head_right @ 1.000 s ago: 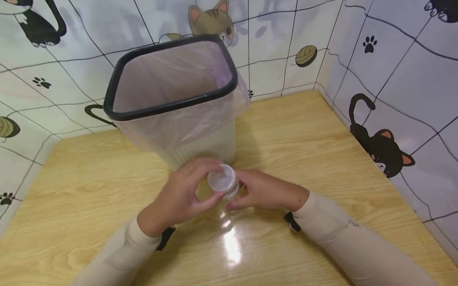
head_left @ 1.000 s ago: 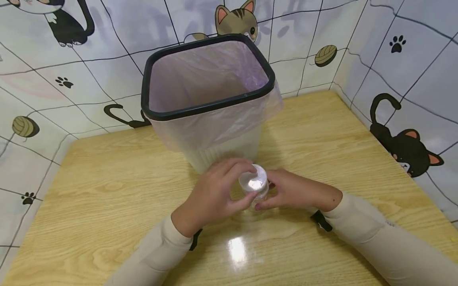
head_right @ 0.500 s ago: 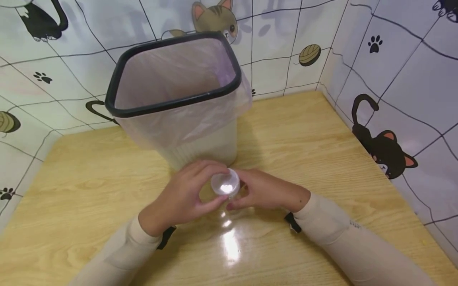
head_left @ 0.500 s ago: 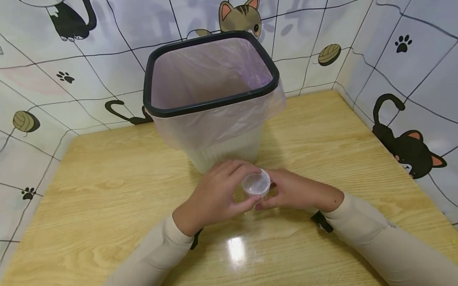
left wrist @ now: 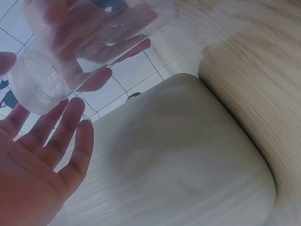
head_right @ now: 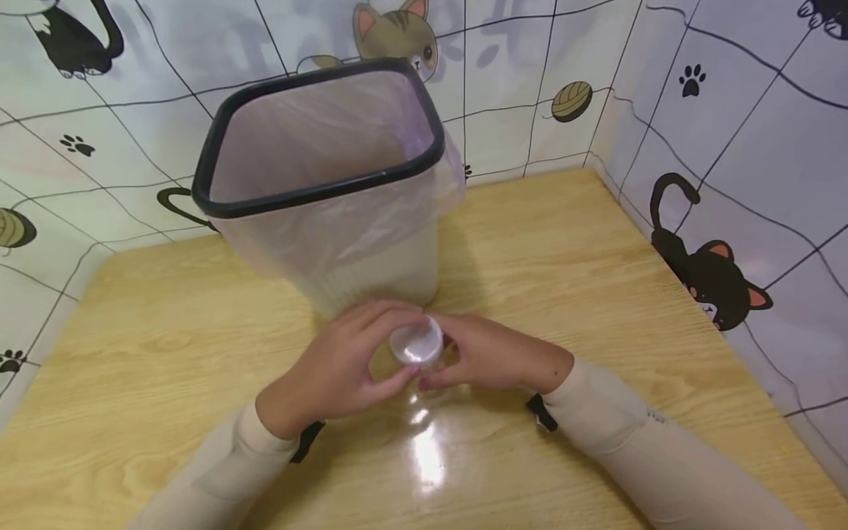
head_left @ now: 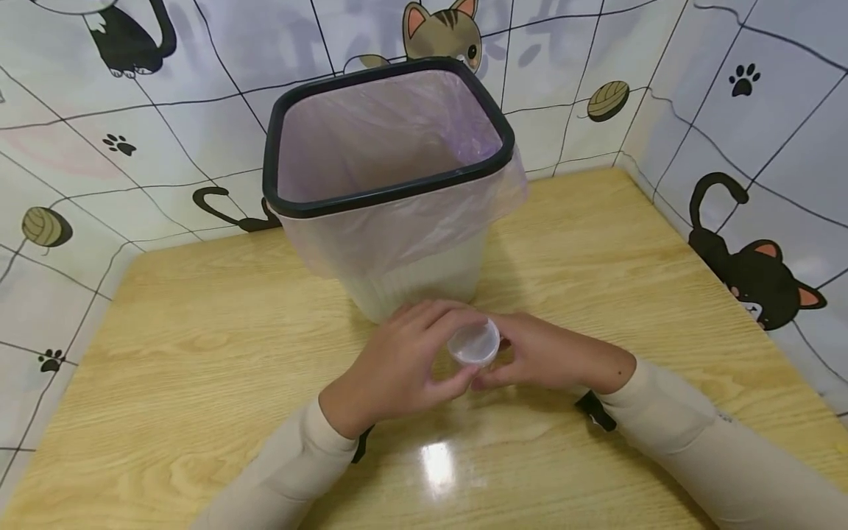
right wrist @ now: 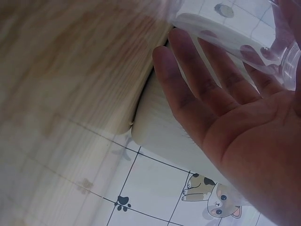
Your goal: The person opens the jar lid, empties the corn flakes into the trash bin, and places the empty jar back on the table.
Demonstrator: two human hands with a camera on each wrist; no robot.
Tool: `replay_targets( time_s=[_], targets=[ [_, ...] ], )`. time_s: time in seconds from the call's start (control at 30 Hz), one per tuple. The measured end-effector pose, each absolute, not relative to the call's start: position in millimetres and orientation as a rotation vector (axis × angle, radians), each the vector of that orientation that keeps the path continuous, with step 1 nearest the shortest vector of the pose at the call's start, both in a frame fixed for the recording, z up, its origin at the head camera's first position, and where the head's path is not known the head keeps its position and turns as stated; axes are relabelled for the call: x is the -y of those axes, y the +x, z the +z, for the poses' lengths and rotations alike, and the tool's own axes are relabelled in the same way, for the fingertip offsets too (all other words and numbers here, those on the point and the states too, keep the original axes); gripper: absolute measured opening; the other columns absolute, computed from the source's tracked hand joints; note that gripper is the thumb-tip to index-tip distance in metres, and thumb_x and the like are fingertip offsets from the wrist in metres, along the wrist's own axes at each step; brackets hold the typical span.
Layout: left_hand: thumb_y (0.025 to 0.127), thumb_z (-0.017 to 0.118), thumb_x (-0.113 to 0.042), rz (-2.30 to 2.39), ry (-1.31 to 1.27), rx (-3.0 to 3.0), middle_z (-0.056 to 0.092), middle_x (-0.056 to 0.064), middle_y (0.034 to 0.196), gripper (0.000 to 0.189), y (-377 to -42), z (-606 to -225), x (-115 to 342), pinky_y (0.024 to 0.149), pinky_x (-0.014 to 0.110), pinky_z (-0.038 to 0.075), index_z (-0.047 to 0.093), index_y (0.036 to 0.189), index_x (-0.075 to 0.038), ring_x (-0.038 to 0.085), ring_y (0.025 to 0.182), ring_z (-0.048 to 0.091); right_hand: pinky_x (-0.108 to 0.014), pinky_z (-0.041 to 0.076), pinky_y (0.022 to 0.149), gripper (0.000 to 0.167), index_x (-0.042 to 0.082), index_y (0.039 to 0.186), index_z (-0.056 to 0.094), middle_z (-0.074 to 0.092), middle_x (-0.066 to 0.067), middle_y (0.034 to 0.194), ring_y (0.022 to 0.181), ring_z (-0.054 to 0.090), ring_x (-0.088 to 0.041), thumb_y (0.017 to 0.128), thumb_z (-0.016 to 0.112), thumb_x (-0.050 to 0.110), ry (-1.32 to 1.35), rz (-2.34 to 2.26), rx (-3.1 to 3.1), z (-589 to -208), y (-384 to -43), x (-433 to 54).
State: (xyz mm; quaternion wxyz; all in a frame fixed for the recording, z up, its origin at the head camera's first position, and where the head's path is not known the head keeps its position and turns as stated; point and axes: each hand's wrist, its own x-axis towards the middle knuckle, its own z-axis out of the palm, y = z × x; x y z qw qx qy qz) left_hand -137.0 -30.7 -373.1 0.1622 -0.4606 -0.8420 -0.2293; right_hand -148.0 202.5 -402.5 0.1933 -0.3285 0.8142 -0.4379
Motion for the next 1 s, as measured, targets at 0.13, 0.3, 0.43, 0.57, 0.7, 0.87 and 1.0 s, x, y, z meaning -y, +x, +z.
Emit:
replay_targets(
  time_s=[0.13, 0.3, 0.43, 0.57, 0.7, 0.87, 1.0],
  targets=[
    [0.087, 0.07, -0.043, -0.661, -1.336, 2.392, 0.064, -0.003, 0.125, 0.051, -136.8, -373.0, 30.0, 0.104, 0.035, 0.046, 0.059, 0.131, -0.018, 0.015, 0.117, 0.061, -0.034, 0.053, 0.098, 0.061, 0.021, 0.138, 0.052, 0.066, 0.009, 0.123, 0.116, 0.062, -0.01, 0.086, 0.078, 0.037, -0.954, -1.242, -2.26, -403.1, -148.3, -202.2],
    [0.088, 0.07, -0.048, -0.669, -1.34, 2.412, 0.064, -0.003, 0.126, 0.054, -135.5, -372.4, 28.8, 0.105, 0.035, 0.046, 0.059, 0.132, -0.019, 0.014, 0.119, 0.06, -0.034, 0.052, 0.098, 0.06, 0.019, 0.136, 0.053, 0.066, 0.008, 0.122, 0.115, 0.063, -0.01, 0.085, 0.077, 0.04, -0.967, -1.212, -2.278, -402.6, -147.4, -201.6],
    [0.089, 0.069, -0.049, -0.667, -1.337, 2.425, 0.064, -0.004, 0.127, 0.053, -135.1, -371.3, 27.3, 0.103, 0.035, 0.046, 0.059, 0.133, -0.02, 0.014, 0.119, 0.06, -0.033, 0.052, 0.097, 0.057, 0.019, 0.133, 0.055, 0.067, 0.009, 0.12, 0.113, 0.063, -0.009, 0.085, 0.077, 0.042, -0.976, -1.185, -2.31, -400.9, -146.5, -201.2],
    [0.089, 0.069, -0.05, -0.66, -1.329, 2.436, 0.066, -0.005, 0.123, 0.053, -134.0, -372.1, 26.4, 0.1, 0.035, 0.047, 0.058, 0.132, -0.022, 0.013, 0.117, 0.06, -0.032, 0.053, 0.096, 0.054, 0.02, 0.132, 0.056, 0.067, 0.009, 0.122, 0.113, 0.063, -0.009, 0.086, 0.076, 0.041, -1.007, -1.181, -2.316, -402.0, -144.7, -200.6],
    [0.089, 0.069, -0.05, -0.655, -1.322, 2.45, 0.067, -0.005, 0.122, 0.052, -134.0, -372.2, 26.1, 0.1, 0.036, 0.047, 0.058, 0.131, -0.022, 0.013, 0.117, 0.061, -0.032, 0.053, 0.096, 0.052, 0.02, 0.13, 0.056, 0.067, 0.01, 0.121, 0.113, 0.063, -0.009, 0.086, 0.076, 0.04, -1.021, -1.189, -2.309, -402.3, -144.1, -200.4],
    [0.088, 0.071, -0.049, -0.678, -1.321, 2.448, 0.067, -0.005, 0.123, 0.054, -135.8, -371.8, 27.3, 0.103, 0.036, 0.047, 0.058, 0.132, -0.021, 0.014, 0.118, 0.061, -0.032, 0.053, 0.095, 0.052, 0.021, 0.128, 0.057, 0.066, 0.01, 0.12, 0.112, 0.063, -0.008, 0.085, 0.079, 0.039, -1.001, -1.206, -2.313, -401.9, -144.7, -199.3],
    [0.085, 0.075, -0.049, -0.693, -1.329, 2.431, 0.066, -0.005, 0.122, 0.055, -138.5, -368.9, 31.2, 0.103, 0.036, 0.046, 0.059, 0.13, -0.02, 0.014, 0.117, 0.061, -0.032, 0.053, 0.094, 0.054, 0.021, 0.128, 0.058, 0.066, 0.01, 0.121, 0.112, 0.062, -0.008, 0.083, 0.08, 0.038, -0.986, -1.216, -2.295, -400.6, -145.1, -198.1]
  ],
)
